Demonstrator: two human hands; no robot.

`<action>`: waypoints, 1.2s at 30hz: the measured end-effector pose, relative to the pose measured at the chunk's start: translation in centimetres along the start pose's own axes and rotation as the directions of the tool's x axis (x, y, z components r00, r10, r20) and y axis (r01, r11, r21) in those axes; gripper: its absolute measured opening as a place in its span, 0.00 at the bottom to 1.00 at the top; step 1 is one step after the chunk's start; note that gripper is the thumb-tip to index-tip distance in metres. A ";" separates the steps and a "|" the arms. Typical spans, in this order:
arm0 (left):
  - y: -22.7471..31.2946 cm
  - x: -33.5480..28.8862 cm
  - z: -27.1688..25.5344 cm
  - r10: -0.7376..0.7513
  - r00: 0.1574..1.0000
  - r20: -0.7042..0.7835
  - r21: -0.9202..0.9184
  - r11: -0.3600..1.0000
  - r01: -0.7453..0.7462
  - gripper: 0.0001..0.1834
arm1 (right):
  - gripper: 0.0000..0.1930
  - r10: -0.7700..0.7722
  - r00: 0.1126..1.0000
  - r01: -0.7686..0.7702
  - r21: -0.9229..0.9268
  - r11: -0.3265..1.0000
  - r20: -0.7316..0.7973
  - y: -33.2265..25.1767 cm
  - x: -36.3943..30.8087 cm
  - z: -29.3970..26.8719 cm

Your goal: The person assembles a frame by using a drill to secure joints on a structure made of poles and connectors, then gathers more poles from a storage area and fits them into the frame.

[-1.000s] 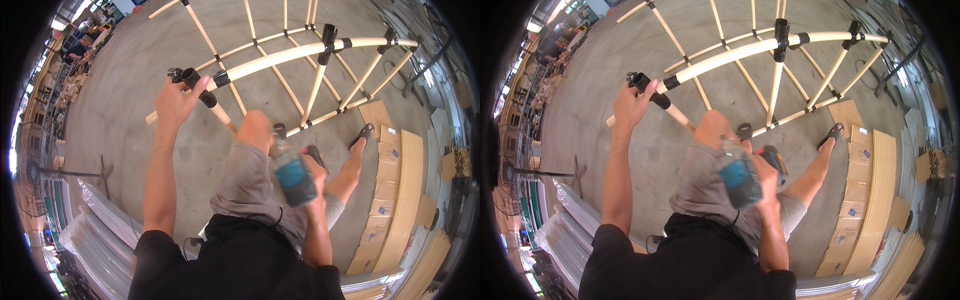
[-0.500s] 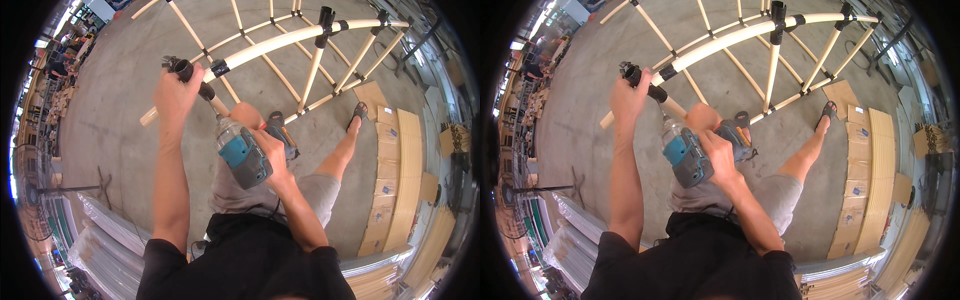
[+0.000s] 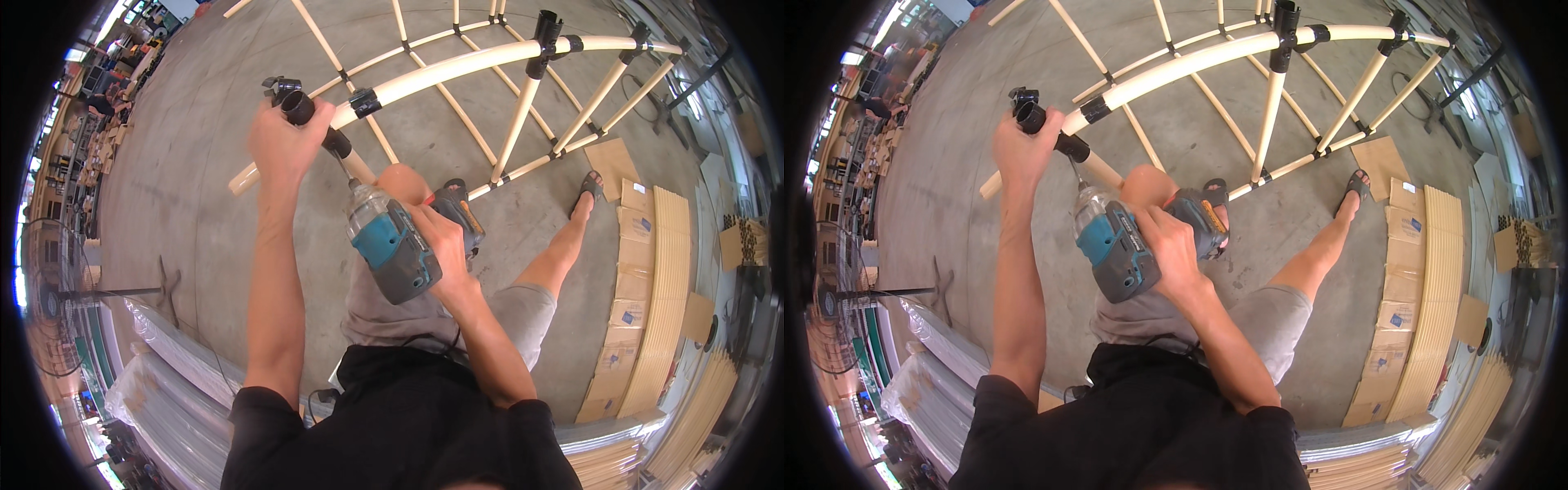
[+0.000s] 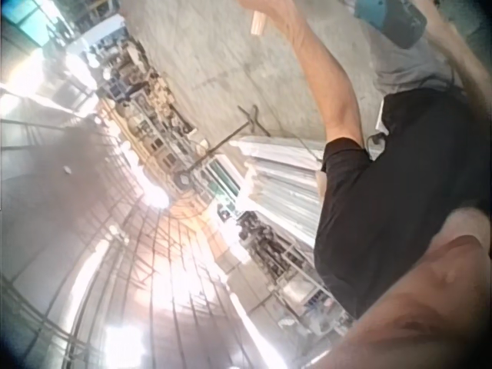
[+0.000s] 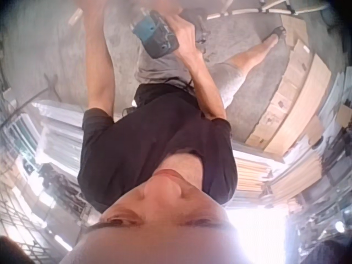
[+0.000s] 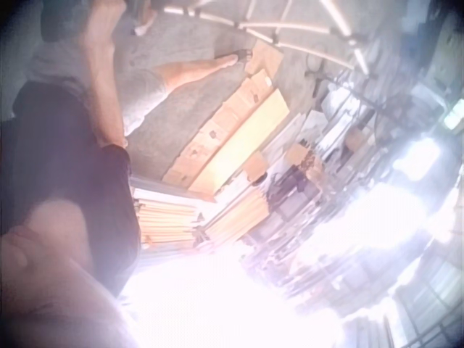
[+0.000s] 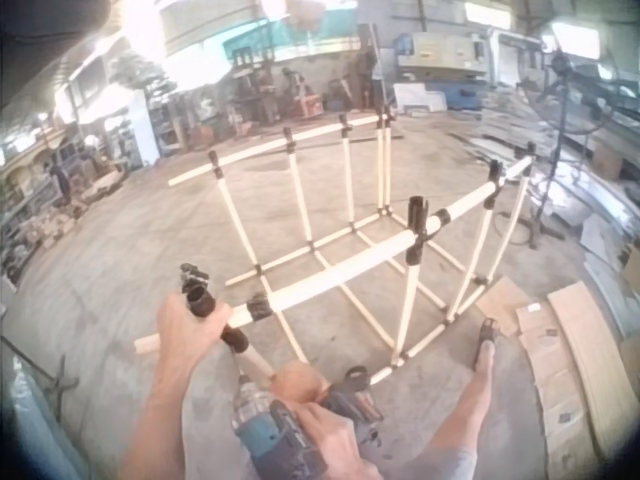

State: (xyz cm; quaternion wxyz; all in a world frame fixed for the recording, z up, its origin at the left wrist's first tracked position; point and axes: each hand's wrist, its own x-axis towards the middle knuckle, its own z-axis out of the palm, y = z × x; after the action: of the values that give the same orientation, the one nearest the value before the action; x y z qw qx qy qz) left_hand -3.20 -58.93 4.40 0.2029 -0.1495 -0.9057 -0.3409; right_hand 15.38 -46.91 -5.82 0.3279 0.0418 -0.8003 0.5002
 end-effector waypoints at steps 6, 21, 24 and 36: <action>-0.3 0.1 -0.2 -0.013 0.999 0.047 -0.026 1.000 0.014 0.18 | 0.18 0.014 1.000 -0.014 -0.054 0.998 -0.016 -0.8 0.2 0.3; -0.1 1.0 -1.2 -0.087 0.957 0.276 0.015 0.996 0.087 0.20 | 0.15 0.008 0.999 -0.011 -0.089 0.996 -0.038 -1.0 1.1 0.0; -0.7 0.9 -0.8 -0.096 0.963 0.253 0.025 0.995 0.093 0.20 | 0.16 -0.004 1.000 0.004 -0.098 0.995 0.001 -1.0 0.6 0.1; 0.2 0.9 -1.2 -0.093 0.955 0.281 -0.010 0.995 0.100 0.20 | 0.15 0.016 1.000 -0.015 -0.113 0.993 0.012 -0.4 0.3 0.5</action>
State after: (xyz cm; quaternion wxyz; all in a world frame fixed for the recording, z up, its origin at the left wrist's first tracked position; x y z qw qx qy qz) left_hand -3.55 -59.44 5.73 0.0541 -0.1544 -0.9274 -0.3364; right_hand 15.02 -47.41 -5.49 0.3207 0.0200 -0.8297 0.4565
